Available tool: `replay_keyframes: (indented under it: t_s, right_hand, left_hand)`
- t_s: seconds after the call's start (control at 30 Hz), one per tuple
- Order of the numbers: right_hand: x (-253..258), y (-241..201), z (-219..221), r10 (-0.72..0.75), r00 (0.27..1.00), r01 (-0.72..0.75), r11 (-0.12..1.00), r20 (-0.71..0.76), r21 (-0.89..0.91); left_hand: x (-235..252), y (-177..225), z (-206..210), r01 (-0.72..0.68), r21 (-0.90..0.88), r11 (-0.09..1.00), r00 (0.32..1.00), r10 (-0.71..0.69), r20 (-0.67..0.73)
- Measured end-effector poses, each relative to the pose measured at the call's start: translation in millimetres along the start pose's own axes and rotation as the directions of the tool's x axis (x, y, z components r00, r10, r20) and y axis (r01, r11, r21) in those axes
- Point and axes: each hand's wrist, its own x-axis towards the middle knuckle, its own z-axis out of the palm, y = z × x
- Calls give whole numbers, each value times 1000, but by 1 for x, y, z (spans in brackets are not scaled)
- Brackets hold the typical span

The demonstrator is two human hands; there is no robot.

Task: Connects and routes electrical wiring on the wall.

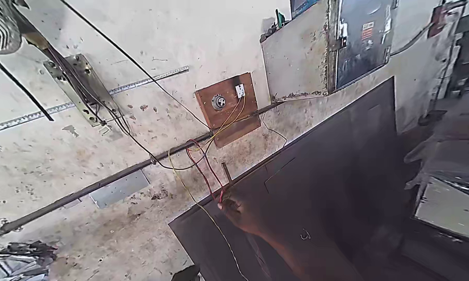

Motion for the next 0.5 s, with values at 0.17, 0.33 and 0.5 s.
replay_keyframes:
  t_s: [0.17, 0.33, 0.5]
  right_hand:
    - [-20, 5, 16, 0, 999, -6, 992, 49, 123]
    - [-19, 12, -10, -43, 985, -10, 952, 168, 307]
    - [-17, 54, -49, 88, 976, -193, 772, 199, 606]
  left_hand:
    - [74, 31, 21, -222, 33, 974, 973, 224, -54]
    - [133, 42, 68, -309, -8, 951, 951, 309, 13]
    - [162, 48, 109, -325, 36, 945, 943, 321, 90]
